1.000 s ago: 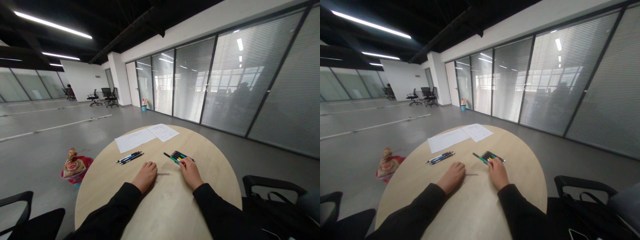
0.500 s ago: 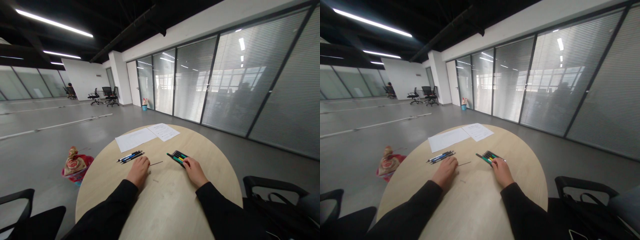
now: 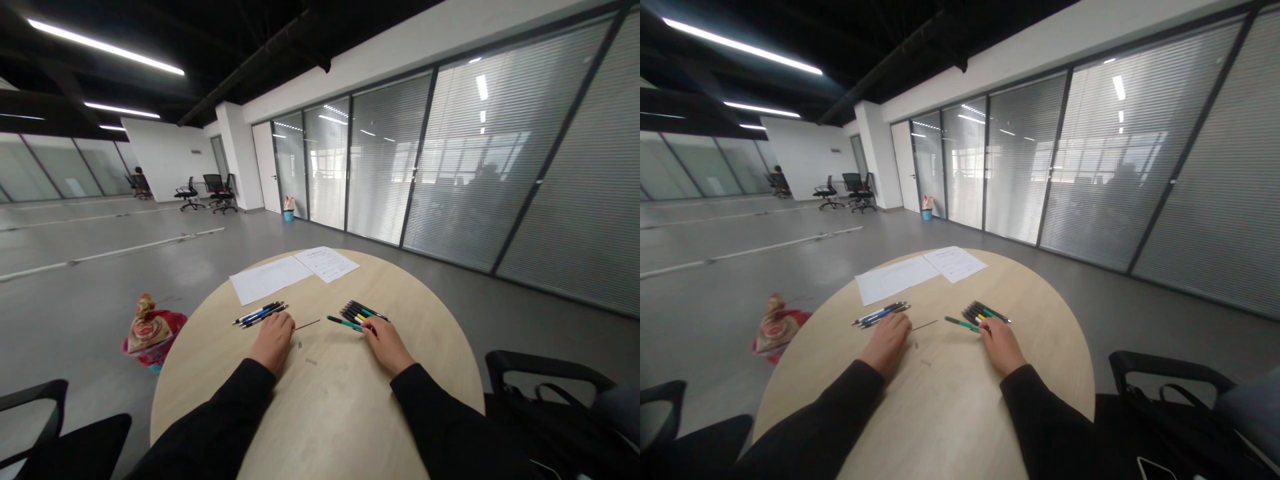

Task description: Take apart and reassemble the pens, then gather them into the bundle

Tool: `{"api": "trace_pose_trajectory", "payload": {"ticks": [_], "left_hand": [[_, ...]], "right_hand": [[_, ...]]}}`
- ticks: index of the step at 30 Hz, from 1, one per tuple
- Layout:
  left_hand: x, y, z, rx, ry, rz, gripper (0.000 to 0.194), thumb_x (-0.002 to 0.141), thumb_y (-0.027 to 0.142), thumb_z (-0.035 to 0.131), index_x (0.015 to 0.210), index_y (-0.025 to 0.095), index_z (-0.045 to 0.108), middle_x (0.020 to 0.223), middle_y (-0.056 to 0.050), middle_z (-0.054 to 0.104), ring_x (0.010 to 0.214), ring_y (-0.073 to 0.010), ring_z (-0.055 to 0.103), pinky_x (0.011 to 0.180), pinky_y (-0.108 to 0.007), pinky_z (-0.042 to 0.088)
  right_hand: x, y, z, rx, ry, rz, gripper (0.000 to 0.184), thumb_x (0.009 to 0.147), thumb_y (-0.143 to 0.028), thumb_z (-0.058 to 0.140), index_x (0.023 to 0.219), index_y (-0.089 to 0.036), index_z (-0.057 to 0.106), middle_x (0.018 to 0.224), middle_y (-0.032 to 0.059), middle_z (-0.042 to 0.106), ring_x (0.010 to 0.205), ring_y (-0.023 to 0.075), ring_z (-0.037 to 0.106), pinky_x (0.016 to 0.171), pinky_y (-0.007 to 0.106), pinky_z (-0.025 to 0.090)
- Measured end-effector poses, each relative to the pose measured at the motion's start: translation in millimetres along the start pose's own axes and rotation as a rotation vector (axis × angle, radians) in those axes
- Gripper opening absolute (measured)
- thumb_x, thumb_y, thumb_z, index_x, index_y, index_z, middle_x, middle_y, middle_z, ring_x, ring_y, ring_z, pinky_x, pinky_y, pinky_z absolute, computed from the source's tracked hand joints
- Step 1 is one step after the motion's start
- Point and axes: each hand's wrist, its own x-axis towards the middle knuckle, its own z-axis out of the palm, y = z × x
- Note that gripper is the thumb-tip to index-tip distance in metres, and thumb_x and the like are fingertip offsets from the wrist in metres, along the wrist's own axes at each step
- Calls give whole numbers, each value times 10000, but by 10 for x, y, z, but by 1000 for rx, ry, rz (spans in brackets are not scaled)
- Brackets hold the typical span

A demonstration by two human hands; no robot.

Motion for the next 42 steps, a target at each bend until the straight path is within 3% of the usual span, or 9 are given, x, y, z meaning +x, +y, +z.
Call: {"api": "trace_pose_trajectory", "payload": {"ticks": [14,26,35,42], "left_hand": [[-15,26,58,16,-98,64,187,881,51,432,864,161,582,938,-90,576,864,-243,489,827,-389,386],[-2,214,7,26,-107,126,189,861,43,436,898,170,572,980,-99,590,865,-246,501,838,-401,377],[-36,236,4,-233,-8,53,188,912,203,433,1061,177,545,1056,-113,580,968,-258,539,853,-406,433],[-46,201,-12,-432,0,-17,174,909,223,440,998,186,584,1029,-104,563,933,-233,548,840,-382,476]], "right_hand": [[1,-30,-42,-110,-28,-51,168,909,-160,476,927,-192,639,978,69,640,935,202,582,872,327,440],[-60,-256,-5,-52,-72,-113,137,915,-153,493,897,-195,622,941,65,620,907,199,570,832,325,450],[-61,-275,52,2,-81,-119,121,910,-141,497,880,-184,606,911,55,618,874,189,566,801,311,444],[-68,-283,39,11,-78,-116,120,912,-155,495,877,-188,605,901,54,619,858,190,566,787,313,445]]}}
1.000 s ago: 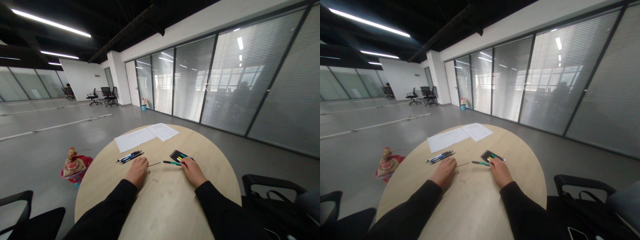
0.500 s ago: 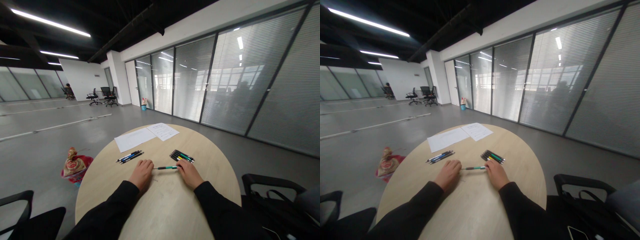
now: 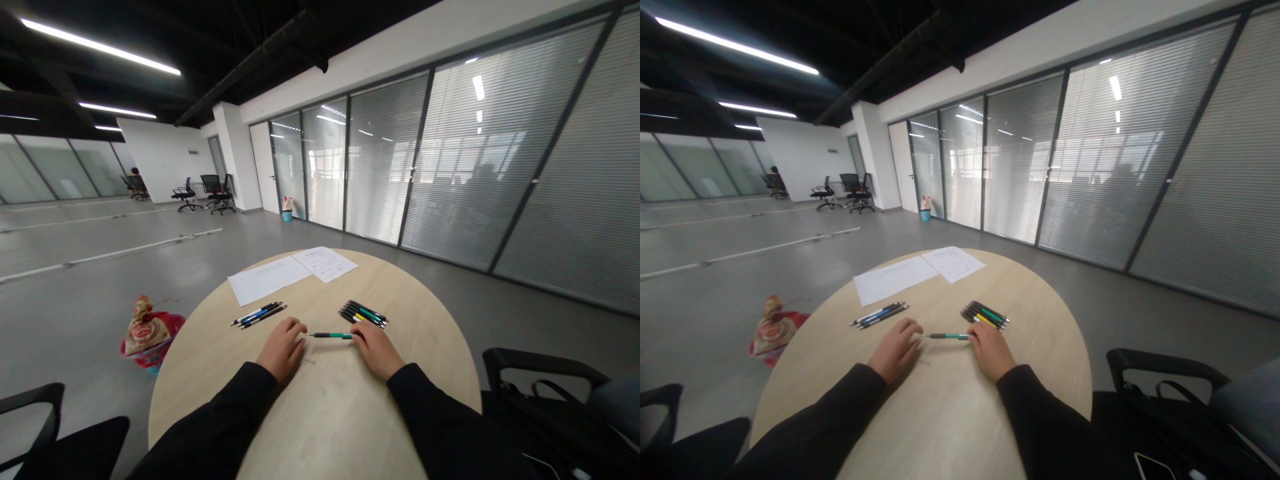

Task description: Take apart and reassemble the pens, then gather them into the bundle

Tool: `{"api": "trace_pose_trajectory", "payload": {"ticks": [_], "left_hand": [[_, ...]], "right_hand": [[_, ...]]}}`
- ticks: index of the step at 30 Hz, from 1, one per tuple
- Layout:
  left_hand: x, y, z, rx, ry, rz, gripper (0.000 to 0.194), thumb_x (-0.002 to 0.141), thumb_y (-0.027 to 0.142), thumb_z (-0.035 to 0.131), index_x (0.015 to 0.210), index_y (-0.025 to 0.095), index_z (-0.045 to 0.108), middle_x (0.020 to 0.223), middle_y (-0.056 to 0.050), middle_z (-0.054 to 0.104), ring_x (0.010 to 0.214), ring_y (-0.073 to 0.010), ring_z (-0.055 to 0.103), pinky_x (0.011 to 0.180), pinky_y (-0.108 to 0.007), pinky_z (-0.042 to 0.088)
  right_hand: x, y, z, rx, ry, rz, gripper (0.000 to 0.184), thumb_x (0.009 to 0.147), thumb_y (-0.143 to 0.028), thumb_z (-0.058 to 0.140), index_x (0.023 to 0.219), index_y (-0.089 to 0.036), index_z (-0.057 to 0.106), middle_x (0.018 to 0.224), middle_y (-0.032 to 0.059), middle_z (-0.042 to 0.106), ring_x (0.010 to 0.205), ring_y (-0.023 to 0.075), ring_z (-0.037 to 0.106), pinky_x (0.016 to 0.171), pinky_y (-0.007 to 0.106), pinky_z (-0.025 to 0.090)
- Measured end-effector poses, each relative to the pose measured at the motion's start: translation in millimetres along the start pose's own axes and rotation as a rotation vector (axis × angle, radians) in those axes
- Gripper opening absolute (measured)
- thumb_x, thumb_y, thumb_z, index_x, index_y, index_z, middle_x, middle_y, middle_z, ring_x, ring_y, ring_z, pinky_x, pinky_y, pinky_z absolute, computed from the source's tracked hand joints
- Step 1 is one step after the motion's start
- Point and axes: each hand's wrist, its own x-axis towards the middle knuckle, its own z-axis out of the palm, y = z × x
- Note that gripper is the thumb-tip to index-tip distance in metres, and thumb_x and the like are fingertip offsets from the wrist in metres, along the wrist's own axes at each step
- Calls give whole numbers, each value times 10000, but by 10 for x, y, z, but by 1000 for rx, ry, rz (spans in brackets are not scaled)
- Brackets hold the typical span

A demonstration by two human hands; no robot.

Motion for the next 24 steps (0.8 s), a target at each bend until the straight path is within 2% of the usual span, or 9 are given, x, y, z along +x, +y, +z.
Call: {"api": "trace_pose_trajectory", "payload": {"ticks": [7,19,24], "left_hand": [[12,21,7,-114,0,-31,191,936,241,419,864,190,589,962,-79,554,873,-205,553,816,-349,485],[17,49,-24,-141,15,-41,203,934,253,432,840,186,598,940,-76,562,862,-198,559,807,-341,494],[19,57,-32,-171,13,-50,203,934,248,434,826,184,593,922,-67,559,853,-189,560,802,-325,492]], "right_hand": [[-14,-12,20,0,-7,1,118,911,-163,496,868,-192,602,889,50,616,850,187,562,784,308,442],[-25,-36,51,25,-40,40,106,893,-153,513,878,-195,609,878,44,649,835,187,582,766,295,440],[-33,-33,59,36,-79,0,178,910,-148,487,982,-193,643,979,68,668,940,196,597,863,316,448]]}}
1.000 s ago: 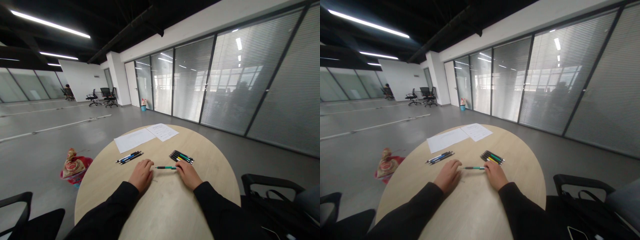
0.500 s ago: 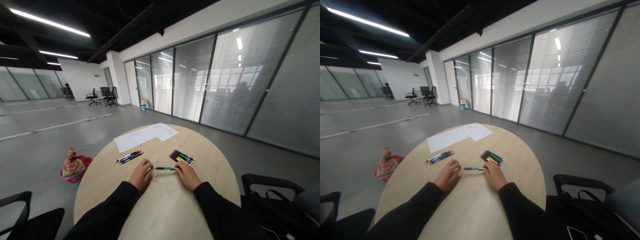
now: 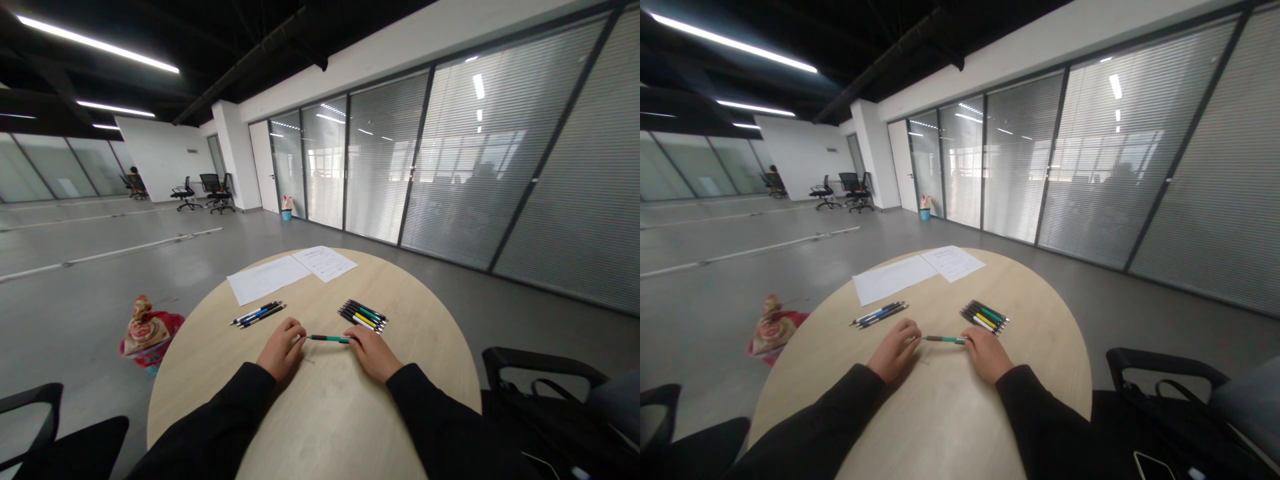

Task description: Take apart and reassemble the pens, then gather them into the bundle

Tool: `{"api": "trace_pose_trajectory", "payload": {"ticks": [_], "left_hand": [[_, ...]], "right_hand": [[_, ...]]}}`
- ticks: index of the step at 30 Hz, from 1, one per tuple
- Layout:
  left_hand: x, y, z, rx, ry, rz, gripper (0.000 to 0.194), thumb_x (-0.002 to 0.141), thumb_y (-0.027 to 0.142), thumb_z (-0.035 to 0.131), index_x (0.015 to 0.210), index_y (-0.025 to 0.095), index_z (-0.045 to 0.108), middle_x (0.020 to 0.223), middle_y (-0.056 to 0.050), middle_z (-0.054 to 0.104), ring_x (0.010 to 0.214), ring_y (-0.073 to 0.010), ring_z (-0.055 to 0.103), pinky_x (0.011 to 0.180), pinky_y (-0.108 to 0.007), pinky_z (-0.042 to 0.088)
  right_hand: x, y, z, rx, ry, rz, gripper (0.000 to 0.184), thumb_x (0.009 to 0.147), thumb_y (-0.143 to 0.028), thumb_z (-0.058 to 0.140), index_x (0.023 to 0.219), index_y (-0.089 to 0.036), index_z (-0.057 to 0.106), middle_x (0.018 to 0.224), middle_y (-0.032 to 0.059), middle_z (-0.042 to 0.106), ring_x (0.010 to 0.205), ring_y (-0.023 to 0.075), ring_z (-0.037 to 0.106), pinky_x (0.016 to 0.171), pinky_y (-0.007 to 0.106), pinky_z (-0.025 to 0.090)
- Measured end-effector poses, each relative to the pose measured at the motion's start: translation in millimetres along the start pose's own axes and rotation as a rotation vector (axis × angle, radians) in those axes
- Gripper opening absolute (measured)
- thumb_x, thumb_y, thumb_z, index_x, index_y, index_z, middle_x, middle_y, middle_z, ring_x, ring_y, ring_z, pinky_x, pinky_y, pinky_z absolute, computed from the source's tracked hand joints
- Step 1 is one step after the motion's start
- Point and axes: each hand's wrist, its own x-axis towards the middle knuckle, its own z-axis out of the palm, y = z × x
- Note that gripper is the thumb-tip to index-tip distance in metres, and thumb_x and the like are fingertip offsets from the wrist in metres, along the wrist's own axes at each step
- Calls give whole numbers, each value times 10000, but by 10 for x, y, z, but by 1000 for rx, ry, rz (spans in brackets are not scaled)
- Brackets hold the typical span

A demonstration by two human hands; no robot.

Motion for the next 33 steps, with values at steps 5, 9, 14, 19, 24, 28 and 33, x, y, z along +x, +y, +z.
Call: {"api": "trace_pose_trajectory", "payload": {"ticks": [5,9,14,19,24,28,33], "left_hand": [[-5,23,7,-27,-35,0,219,936,261,431,814,180,594,913,-68,551,842,-190,555,796,-327,485],[-3,24,11,-46,-35,-2,217,937,260,432,819,177,594,917,-70,552,844,-190,555,805,-332,483],[-3,-6,20,-55,-37,-6,215,943,268,427,842,176,593,929,-70,554,852,-191,558,807,-332,481],[-18,-57,49,-48,-32,-7,183,940,268,433,895,183,588,955,-69,557,867,-193,557,811,-337,480],[-37,-96,67,-32,-15,-19,160,928,273,456,1019,189,558,1011,-81,564,877,-202,553,810,-355,485],[-46,-62,54,26,-11,11,155,908,251,467,1029,188,540,1022,-91,566,914,-225,550,833,-380,482],[-53,22,11,122,-1,80,130,878,204,461,994,181,515,1004,-96,553,929,-240,527,849,-396,466]], "right_hand": [[-7,-5,15,-15,-36,-22,177,926,-160,481,932,-192,655,935,63,660,922,194,593,846,309,455],[-10,-7,26,-6,-22,-28,171,927,-156,480,927,-190,648,928,59,653,909,191,589,836,307,457],[-13,-5,30,7,-19,-28,174,929,-156,476,936,-188,647,935,60,651,910,190,587,842,311,455],[-6,-18,23,35,-17,-19,173,930,-162,478,929,-184,649,933,61,655,905,187,589,836,305,451],[2,-10,23,58,-11,-11,168,929,-159,482,928,-182,649,934,61,658,901,185,588,832,302,444],[6,24,29,52,14,4,163,921,-151,486,918,-184,646,923,60,651,896,190,584,826,309,441],[14,76,40,39,45,20,159,911,-140,489,913,-182,642,925,65,652,891,195,583,822,318,440]]}}
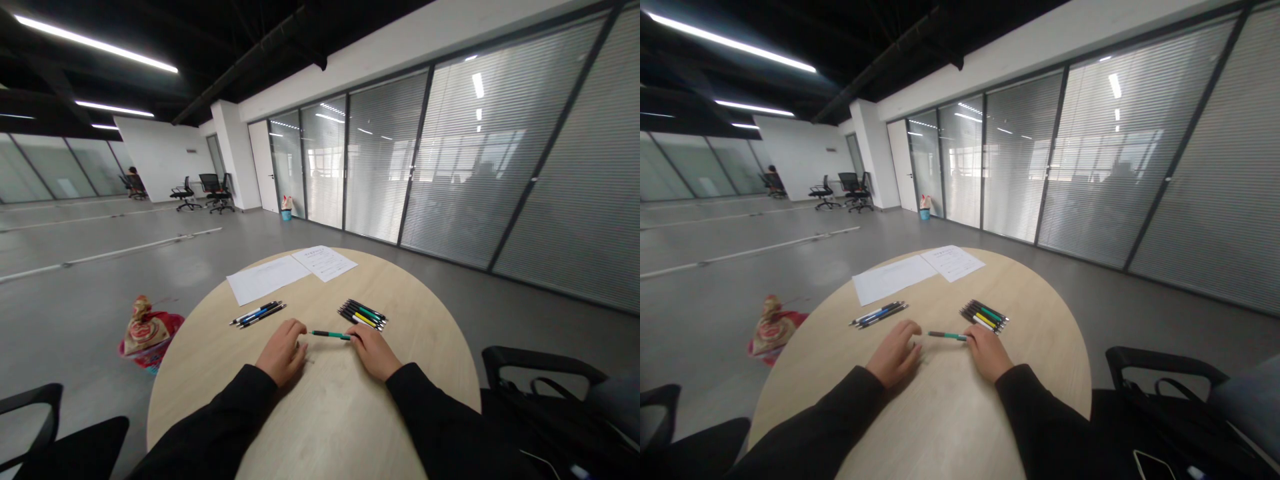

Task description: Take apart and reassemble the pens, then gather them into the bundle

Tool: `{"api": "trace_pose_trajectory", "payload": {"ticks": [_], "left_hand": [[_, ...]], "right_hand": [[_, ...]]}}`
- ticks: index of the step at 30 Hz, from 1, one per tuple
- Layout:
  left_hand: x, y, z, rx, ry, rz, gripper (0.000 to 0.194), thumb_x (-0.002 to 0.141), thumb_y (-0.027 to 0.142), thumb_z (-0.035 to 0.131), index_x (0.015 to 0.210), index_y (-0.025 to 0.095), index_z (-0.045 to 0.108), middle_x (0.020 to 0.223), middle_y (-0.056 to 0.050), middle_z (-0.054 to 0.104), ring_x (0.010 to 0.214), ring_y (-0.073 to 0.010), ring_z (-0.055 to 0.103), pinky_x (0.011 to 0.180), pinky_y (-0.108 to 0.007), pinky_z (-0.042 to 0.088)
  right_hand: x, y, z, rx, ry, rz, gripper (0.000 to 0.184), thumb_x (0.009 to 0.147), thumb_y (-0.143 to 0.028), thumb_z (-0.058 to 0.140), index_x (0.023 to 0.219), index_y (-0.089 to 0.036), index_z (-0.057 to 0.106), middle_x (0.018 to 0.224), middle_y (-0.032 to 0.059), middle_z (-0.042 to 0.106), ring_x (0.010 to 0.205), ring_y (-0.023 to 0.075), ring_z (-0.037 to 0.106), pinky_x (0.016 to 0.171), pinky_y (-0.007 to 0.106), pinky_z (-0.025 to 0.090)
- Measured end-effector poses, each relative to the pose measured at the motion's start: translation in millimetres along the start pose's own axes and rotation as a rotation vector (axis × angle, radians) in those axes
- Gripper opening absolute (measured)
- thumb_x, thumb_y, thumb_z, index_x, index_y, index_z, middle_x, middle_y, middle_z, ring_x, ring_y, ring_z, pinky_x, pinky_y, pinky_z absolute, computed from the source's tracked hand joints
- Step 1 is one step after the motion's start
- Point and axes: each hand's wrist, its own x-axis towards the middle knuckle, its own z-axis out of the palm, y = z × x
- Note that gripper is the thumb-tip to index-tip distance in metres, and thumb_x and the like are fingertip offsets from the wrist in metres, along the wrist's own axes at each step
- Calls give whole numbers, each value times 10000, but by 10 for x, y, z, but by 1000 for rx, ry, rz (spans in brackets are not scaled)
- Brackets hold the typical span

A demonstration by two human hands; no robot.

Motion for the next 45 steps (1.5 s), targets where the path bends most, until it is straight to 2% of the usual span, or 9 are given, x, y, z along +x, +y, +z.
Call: {"api": "trace_pose_trajectory", "payload": {"ticks": [5,10,16,22,30,34,40,45], "left_hand": [[-4,17,-32,37,46,-14,147,866,187,457,1009,174,487,1007,-99,543,927,-237,514,847,-395,459],[1,46,-36,71,-117,29,104,868,209,456,908,177,546,952,-91,557,877,-227,518,787,-360,457],[14,82,-25,90,-318,110,158,878,212,462,782,185,585,849,-67,590,804,-194,540,725,-301,450],[2,58,31,113,-391,113,124,862,193,504,792,191,607,846,-53,614,781,-170,565,703,-267,450],[8,45,134,226,-360,116,260,942,208,405,750,184,579,799,-54,605,731,-169,547,685,-281,436],[-11,42,137,194,-267,85,223,940,206,385,807,186,563,821,-55,592,721,-171,532,668,-289,427],[-35,-15,110,22,-122,14,207,964,238,333,882,194,518,873,-57,571,761,-181,527,694,-305,442],[-28,-56,108,-14,-42,-111,200,963,276,333,879,194,495,822,-49,570,721,-185,524,661,-310,433]], "right_hand": [[2,27,-4,-1,10,8,167,913,-142,473,915,-182,634,929,69,653,899,201,581,823,325,439],[5,23,-15,6,29,20,178,906,-136,467,919,-179,639,927,71,653,900,203,580,826,330,440],[14,21,-12,16,39,44,184,892,-134,476,905,-181,652,921,66,661,892,200,585,828,327,440],[16,11,-15,25,42,50,189,886,-135,481,914,-183,662,929,66,671,899,198,591,831,320,440],[11,23,-14,2,32,52,183,888,-140,483,911,-179,661,929,72,664,907,202,586,838,327,437],[10,15,-13,6,30,38,185,896,-137,476,909,-179,656,923,67,660,898,198,583,833,326,438],[12,3,-8,8,33,42,181,902,-143,478,914,-182,655,919,66,657,893,201,584,827,327,442],[5,8,-3,10,31,39,178,902,-139,480,921,-178,653,925,68,655,897,201,583,831,324,440]]}}
